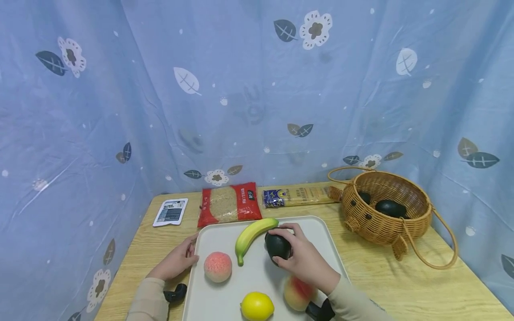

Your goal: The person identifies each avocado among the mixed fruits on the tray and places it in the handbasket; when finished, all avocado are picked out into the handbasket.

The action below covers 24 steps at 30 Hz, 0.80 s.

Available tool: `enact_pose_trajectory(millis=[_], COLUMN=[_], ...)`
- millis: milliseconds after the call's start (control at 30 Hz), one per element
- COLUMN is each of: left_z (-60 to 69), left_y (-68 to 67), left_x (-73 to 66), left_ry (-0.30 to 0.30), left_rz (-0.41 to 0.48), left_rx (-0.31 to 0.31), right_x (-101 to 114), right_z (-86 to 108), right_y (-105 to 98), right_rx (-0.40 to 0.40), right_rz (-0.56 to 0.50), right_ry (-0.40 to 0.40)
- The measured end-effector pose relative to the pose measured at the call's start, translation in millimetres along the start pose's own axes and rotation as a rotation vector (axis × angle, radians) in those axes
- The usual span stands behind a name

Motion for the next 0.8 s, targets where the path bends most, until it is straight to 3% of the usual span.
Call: enact_pose_trajectory(millis=[367, 533, 800], left_z=[1.1, -0.1, 0.2], left_y=[-1.6, -0.1, -0.4], left_x=[-1.6, -0.6, -2.4], left_ry=[-0.009, -0.005, -0.014], left_rz=[0.020, 0.013, 0.010], left_rx=[0.005, 0.013, 0.008], right_x=[-15.2, -26.4, -31.4], right_z=[-2.5, -1.2, 4.3], right_y=[-53.5, -83.3, -128.2], right_rx=[-0.220, -0.336, -0.445], right_rz=[0.005, 0.051, 0.064], right_ry=[-0.016, 0.010, 0.070])
Point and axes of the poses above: each hand's wrist, its own z-axis away from the middle knuckle, its own y-axis out of the palm, x = y × z, the point moved 5 cm from there along -z, towards the middle knuckle, and after that the axes turned 2 degrees about -x, right-handed, at the moved point
